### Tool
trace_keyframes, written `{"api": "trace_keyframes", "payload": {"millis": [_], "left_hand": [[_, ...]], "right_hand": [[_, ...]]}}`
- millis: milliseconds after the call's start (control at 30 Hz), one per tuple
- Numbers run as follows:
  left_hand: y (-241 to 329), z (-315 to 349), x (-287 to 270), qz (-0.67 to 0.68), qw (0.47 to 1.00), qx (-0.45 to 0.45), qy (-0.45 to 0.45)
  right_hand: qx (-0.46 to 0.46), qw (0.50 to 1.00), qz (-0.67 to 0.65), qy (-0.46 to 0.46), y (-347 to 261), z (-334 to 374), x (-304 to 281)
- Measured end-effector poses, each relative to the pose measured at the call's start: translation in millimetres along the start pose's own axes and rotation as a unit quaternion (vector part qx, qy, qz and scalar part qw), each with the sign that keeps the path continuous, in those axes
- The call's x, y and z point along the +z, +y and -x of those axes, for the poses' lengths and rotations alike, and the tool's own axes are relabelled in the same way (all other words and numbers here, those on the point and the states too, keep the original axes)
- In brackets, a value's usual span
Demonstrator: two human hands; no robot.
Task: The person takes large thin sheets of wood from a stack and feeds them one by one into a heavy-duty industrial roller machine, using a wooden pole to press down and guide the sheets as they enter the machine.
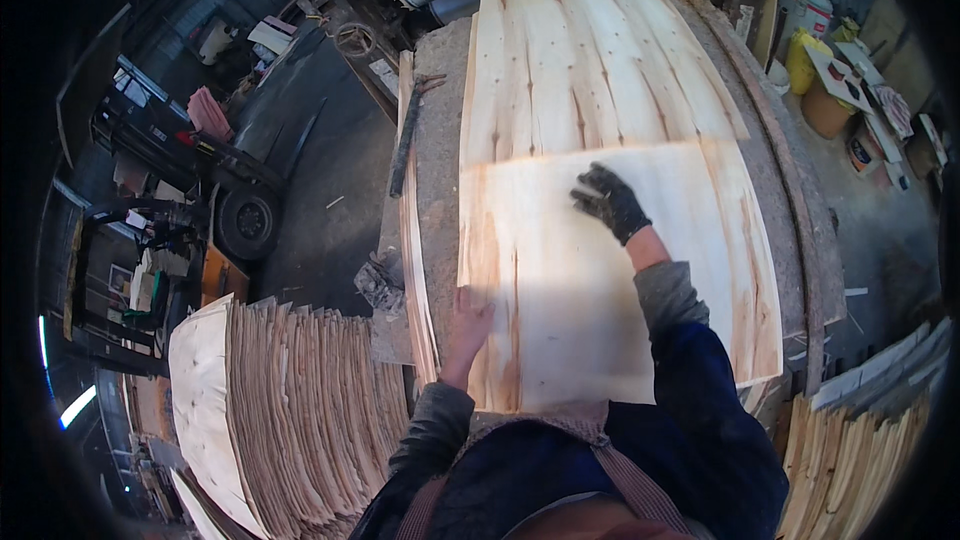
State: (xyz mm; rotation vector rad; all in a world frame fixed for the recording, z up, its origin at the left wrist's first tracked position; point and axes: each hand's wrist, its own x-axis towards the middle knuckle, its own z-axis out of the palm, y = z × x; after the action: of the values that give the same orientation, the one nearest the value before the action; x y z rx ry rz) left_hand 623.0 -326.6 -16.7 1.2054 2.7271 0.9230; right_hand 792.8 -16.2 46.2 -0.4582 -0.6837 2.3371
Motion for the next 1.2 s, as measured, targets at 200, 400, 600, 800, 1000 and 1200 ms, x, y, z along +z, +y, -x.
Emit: {"api": "trace_keyframes", "payload": {"millis": [200,400,600,800,1000,1200], "left_hand": [[14,-1,-23,0.287,0.936,-0.176,-0.102],[-51,-25,13,0.513,0.824,-0.193,-0.141],[21,-18,-74,0.637,0.734,-0.161,-0.169],[54,-20,-109,0.704,0.685,-0.122,-0.143],[40,-47,-100,0.527,0.832,-0.142,-0.097],[-20,0,-31,0.138,0.99,-0.018,0.033]], "right_hand": [[0.118,0.987,0.076,-0.081,90,136,-19],[0.234,0.971,0.047,0.003,113,275,5],[0.172,0.982,0.032,0.076,152,316,-72],[0.061,0.874,0.456,0.158,131,349,-43],[0.125,0.937,0.291,0.147,107,285,-54],[0.061,0.992,-0.099,0.049,81,133,-55]]}}
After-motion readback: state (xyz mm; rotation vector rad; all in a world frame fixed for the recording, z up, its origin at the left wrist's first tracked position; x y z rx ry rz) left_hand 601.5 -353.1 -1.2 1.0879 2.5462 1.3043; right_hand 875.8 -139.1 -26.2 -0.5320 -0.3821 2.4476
